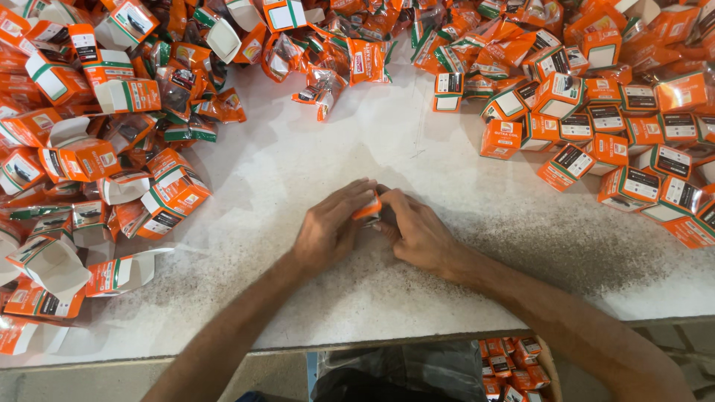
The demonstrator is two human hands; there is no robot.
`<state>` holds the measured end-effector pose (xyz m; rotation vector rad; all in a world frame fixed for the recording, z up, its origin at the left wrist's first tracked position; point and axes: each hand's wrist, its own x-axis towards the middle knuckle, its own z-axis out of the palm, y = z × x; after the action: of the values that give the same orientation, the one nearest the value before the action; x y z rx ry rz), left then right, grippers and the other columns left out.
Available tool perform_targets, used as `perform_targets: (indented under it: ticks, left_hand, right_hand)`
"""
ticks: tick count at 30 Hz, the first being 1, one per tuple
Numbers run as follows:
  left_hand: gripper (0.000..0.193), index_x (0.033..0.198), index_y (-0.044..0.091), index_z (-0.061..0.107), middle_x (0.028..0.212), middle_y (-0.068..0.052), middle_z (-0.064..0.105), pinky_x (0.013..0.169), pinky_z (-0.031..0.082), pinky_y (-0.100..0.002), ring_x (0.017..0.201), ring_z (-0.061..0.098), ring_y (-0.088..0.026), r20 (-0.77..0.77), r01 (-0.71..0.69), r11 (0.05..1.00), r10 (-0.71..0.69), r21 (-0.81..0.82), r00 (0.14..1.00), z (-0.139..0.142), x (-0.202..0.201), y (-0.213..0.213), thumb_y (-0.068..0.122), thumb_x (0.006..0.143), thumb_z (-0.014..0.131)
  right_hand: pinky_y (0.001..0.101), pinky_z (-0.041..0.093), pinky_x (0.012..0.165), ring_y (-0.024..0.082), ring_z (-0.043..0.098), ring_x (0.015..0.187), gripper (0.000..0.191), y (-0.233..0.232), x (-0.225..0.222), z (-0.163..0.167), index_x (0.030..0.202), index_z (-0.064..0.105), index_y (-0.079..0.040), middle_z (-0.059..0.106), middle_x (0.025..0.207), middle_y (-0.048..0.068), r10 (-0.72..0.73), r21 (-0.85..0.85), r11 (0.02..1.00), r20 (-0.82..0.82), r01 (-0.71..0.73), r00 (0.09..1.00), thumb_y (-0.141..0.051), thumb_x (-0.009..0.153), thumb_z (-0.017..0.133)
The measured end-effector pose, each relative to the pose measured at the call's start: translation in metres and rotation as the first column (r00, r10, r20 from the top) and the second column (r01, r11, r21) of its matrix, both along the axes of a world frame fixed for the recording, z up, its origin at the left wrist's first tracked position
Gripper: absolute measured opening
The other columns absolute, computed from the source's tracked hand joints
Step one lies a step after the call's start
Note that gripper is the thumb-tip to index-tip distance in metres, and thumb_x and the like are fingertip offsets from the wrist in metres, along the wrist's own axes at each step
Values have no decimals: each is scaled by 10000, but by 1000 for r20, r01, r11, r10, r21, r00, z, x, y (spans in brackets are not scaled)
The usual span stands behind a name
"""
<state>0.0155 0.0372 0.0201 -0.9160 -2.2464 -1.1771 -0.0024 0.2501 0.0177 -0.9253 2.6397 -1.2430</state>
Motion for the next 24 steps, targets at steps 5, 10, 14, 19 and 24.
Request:
perform_targets:
  ticks: [5, 10, 14, 19, 24]
  left_hand:
    - [353, 1203, 20, 652, 1361, -213, 656, 1140, 516, -473, 1386, 569, -413, 58, 39, 998, -37, -48, 998, 1, 3, -5, -9, 859, 729]
    - [288, 1173, 43, 658, 1441, -192, 615, 1164, 513, -457, 1424, 546, -399, 90, 54, 999, -54, -3, 994, -6, 1, -7, 13, 897, 738]
    - [374, 1261, 49, 646, 1586, -202, 458, 1253, 329, -555, 1520, 388, -373, -80, -27, 940, 0, -339, 997, -11, 9, -16, 66, 896, 724]
    - [351, 1254, 103, 573, 1658, -208, 355, 1286, 184, -647, 1573, 299, -350, -204, -171, 796, 62, -580, 977, -16, 19, -22, 167, 938, 712]
    - [670, 1516, 109, 493, 1605, -214, 388, 1090, 334, -661, 1428, 390, -456, -308, -559, 623, 471, -547, 827, -15, 10, -97, 276, 924, 759]
  right_hand:
    - [481, 528, 963, 442, 609, 1231, 475, 3, -4, -7, 1242, 388, -8, 621, 1278, 233, 86, -167, 982, -42, -91, 995, 45, 850, 651]
    - [485, 535, 903, 444, 646, 1150, 445, 3, -5, -8, 1253, 467, -53, 647, 1278, 217, 72, -40, 996, -98, -76, 993, 30, 873, 682]
    - [477, 539, 917, 449, 638, 1149, 388, 4, -6, -9, 1185, 563, -55, 585, 1402, 255, 123, -27, 991, -219, -132, 968, 62, 830, 667]
    - [481, 530, 931, 433, 632, 1129, 411, 7, -7, -13, 1141, 607, -39, 590, 1337, 250, 151, 36, 988, -303, -148, 941, 70, 750, 674]
    - [551, 459, 1120, 426, 572, 1272, 390, 28, -31, 6, 1296, 556, -42, 586, 1335, 218, -133, 79, 967, -648, 241, 750, 22, 921, 641]
